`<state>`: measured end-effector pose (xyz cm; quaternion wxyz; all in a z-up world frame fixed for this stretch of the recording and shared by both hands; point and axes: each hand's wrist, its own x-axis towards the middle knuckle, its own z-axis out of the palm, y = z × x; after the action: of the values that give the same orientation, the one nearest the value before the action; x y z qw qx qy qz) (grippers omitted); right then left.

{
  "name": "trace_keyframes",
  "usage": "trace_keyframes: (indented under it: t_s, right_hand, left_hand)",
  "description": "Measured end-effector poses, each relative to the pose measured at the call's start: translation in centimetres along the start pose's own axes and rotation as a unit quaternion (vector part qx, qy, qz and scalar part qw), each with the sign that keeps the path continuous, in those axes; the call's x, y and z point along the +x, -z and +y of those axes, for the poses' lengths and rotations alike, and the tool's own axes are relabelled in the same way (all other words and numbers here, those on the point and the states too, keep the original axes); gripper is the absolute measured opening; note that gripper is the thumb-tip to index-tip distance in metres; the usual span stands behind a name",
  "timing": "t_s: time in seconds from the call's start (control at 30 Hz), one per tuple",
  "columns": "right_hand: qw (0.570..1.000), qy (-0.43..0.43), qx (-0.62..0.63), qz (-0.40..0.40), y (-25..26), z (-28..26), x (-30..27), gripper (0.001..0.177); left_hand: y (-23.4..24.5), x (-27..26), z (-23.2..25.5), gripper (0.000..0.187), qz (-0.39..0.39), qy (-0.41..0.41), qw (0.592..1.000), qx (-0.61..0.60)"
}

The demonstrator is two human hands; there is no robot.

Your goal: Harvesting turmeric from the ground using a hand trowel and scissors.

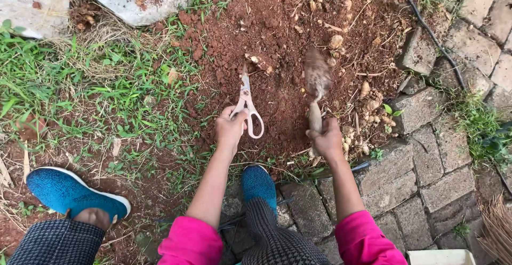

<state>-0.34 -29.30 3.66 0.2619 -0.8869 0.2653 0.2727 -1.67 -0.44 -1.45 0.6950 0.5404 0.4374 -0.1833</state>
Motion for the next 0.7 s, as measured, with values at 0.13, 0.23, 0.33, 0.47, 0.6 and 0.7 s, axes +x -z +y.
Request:
trace_keyframes:
  t_s: [0.13, 0.23, 0.33, 0.47, 0.6, 0.7]
  right_hand:
    - [0.991, 0.132, -0.002, 0.023, -0.9, -2.2, 1.0, 0.056]
    - [0.943, 0.19, -0.258, 0.087, -0.5, -8.6, -2.7, 0.073]
    - [0.897, 0.196, -0.39, 0.065, -2.4, -8.3, -0.8, 0.055]
    - [0.826, 0.365, -0.375, 0.21, -6.1, -7.2, 2.6, 0.049]
    - [0.845, 0.344, -0.371, 0.174, -9.6, -11.9, 5.6, 0.047]
    - [0.898, 0.304, -0.29, 0.13, -8.5, -15.0, 4.0, 0.054]
  left_hand:
    - [0.0, 0.7, 1.4, 0.021, 0.013, 0.014, 1.0, 0.013]
    - [0.0, 1.1, 1.7, 0.022, 0.013, 0.039, 0.999, 0.007]
    - [-0.8, 2.1, 2.5, 0.027, 0.026, 0.06, 0.997, 0.031]
    - [-1.6, 5.0, 0.6, 0.027, 0.044, 0.024, 0.999, 0.0]
    - [-1.7, 4.6, 2.6, 0.031, 0.054, -0.001, 0.998, -0.017]
    - [0.1, 4.5, 4.2, 0.026, 0.033, -0.029, 0.999, 0.008]
